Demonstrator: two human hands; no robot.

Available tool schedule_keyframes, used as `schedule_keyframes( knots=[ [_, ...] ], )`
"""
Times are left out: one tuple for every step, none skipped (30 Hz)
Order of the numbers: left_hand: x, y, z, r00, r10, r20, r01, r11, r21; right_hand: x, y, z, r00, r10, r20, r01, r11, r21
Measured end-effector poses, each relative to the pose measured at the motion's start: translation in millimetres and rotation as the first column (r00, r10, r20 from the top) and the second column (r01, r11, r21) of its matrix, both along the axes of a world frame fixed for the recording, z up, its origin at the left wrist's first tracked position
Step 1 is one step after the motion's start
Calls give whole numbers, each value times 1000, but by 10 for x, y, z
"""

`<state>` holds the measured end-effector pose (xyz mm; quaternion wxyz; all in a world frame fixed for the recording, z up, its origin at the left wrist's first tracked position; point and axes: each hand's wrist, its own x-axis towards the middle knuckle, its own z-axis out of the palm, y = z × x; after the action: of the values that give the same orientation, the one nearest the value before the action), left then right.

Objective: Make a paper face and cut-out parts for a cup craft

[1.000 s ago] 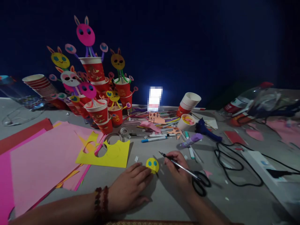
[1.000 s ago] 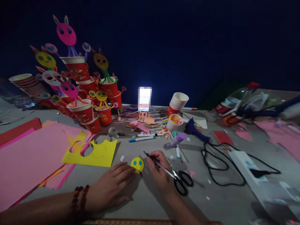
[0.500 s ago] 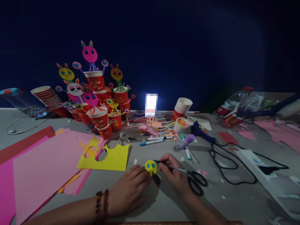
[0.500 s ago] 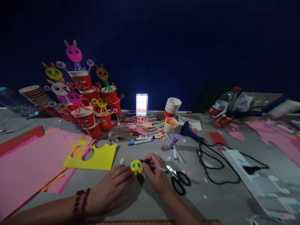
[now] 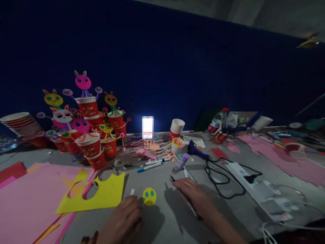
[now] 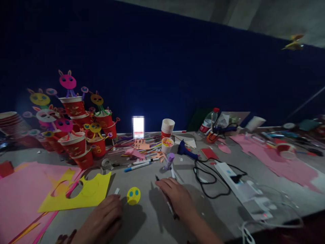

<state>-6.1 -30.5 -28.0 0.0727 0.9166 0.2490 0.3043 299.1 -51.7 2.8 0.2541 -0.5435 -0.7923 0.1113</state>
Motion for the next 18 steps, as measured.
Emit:
schedule_keyframes(
  knots=[
    [-6,2,-3,1000,9,20,-10,1000,20,147,-21,-26,999,-10,52,9,1000,16],
    [-9,1,0,999,16,35,-17,999,32,293,-40,-51,994,-57,91,52,997,59],
    [-8,-2,6,999,19,42,-20,999,36,428,-58,-71,987,-111,118,98,989,108],
    [-3,-7,13,999,26,44,-27,999,32,541,-76,-82,978,-163,129,143,978,153],
    [5,-12,20,998,34,43,-35,999,24,626,-95,-81,972,-200,125,174,965,195],
    [13,-15,25,998,41,42,-41,999,11,677,-117,-71,967,-229,108,203,956,212],
    [18,-15,31,998,48,38,-48,999,-10,693,-140,-52,968,-241,74,219,950,221],
    [19,-8,39,998,60,31,-58,997,-42,677,-165,-31,972,-235,31,224,953,204],
    [12,7,51,997,77,15,-76,994,-81,633,-190,-10,980,-201,-11,200,965,168],
    [-2,33,72,995,104,-8,-104,988,-118,567,-212,5,983,-171,-62,178,975,131],
    [-23,72,102,991,131,-39,-136,979,-153,487,-227,12,983,-148,-113,158,984,85],
    [-49,124,142,982,171,-78,-182,968,-173,397,-234,10,978,-126,-165,132,991,28],
    [-73,189,189,973,203,-111,-220,962,-165,301,-228,0,968,-117,-221,112,993,-32],
    [-91,265,239,967,204,-154,-230,958,-171,200,-209,-15,955,-111,-275,89,992,-90],
    [-97,349,287,958,224,-182,-256,949,-183,96,-177,-31,937,-107,-332,66,989,-133],
    [-86,438,328,949,231,-215,-269,949,-165,-10,-133,-44,916,-110,-387,52,986,-157],
    [-58,528,358,932,246,-266,-286,950,-123,-117,-81,-50,893,-109,-436,40,986,-164],
    [-13,614,376,910,267,-316,-303,950,-70,-221,-24,-47,867,-107,-486,32,986,-161]
  ],
)
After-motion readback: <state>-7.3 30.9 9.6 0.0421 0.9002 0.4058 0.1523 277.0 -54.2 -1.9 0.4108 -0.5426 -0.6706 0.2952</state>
